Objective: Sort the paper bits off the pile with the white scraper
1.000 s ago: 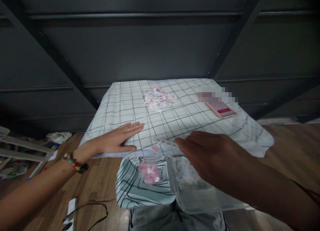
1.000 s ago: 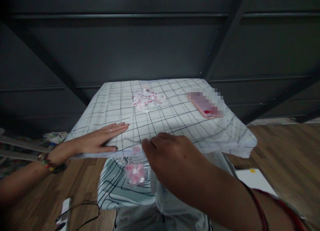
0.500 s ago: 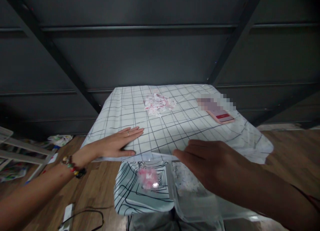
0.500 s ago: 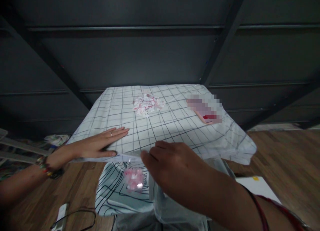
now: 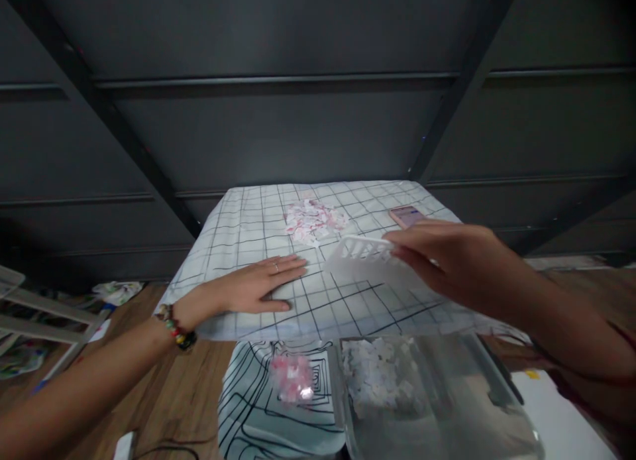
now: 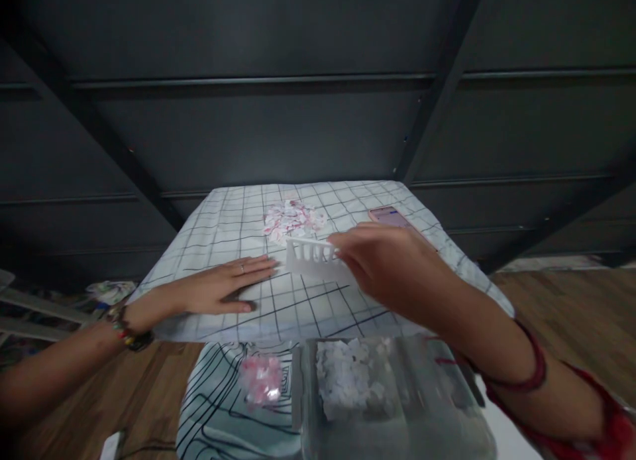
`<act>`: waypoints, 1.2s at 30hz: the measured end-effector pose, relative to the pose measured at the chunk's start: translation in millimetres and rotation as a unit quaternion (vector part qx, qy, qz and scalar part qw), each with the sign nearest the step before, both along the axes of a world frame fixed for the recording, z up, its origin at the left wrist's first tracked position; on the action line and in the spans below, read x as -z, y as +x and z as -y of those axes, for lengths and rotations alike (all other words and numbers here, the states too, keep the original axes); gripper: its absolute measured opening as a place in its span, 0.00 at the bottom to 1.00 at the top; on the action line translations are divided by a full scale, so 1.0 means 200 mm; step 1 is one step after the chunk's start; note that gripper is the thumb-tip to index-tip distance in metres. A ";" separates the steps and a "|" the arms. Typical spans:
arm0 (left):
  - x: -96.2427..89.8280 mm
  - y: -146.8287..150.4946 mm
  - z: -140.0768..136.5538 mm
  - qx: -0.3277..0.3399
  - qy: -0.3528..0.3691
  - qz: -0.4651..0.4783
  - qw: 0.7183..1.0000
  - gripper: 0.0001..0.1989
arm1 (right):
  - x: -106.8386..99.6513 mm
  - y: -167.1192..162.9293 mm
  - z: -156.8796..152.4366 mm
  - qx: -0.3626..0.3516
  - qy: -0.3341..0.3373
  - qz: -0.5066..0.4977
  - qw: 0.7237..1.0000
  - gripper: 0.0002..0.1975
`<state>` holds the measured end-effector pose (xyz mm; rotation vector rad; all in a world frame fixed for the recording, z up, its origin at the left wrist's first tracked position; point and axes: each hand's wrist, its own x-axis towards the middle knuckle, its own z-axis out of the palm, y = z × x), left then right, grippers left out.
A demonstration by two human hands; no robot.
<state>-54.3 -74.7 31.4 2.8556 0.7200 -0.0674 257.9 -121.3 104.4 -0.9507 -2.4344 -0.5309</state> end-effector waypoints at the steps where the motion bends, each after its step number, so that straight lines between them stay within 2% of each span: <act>1: 0.00 0.04 -0.03 0.013 0.004 0.011 1.000 0.35 | -0.01 0.03 -0.08 0.006 0.007 -0.004 1.000 0.12; 6: 0.02 0.28 -0.16 0.082 0.018 0.065 0.994 0.34 | -0.04 0.08 -0.42 0.079 -0.026 -0.049 0.995 0.12; 8: 0.05 0.35 -0.19 0.110 0.019 0.078 0.991 0.31 | -0.02 0.08 -0.52 0.076 -0.033 -0.073 0.994 0.13; 10: 0.08 0.39 -0.22 0.130 0.017 0.081 0.988 0.29 | 0.01 0.08 -0.60 0.069 -0.037 -0.072 0.994 0.15; 14: 0.11 0.42 -0.24 0.118 -0.010 0.082 0.989 0.29 | 0.13 0.06 -0.71 0.046 -0.010 -0.082 0.996 0.18; 18: 0.10 0.41 -0.23 0.105 -0.047 0.079 0.990 0.30 | 0.25 0.01 -0.75 -0.034 0.021 -0.120 0.992 0.19; 21: 0.09 0.40 -0.23 0.101 -0.069 0.083 0.989 0.29 | 0.31 -0.05 -0.73 -0.079 0.050 -0.126 0.988 0.19; 27: 0.10 0.37 -0.23 0.106 -0.089 0.103 0.985 0.27 | 0.31 -0.09 -0.67 -0.091 0.038 -0.056 0.994 0.18; 32: 0.09 0.37 -0.24 0.100 -0.095 0.102 0.985 0.27 | 0.34 -0.04 -0.68 -0.123 0.064 -0.109 0.984 0.15; 36: 0.09 0.37 -0.25 0.103 -0.089 0.104 0.985 0.26 | 0.36 -0.04 -0.69 -0.114 0.092 -0.114 0.983 0.17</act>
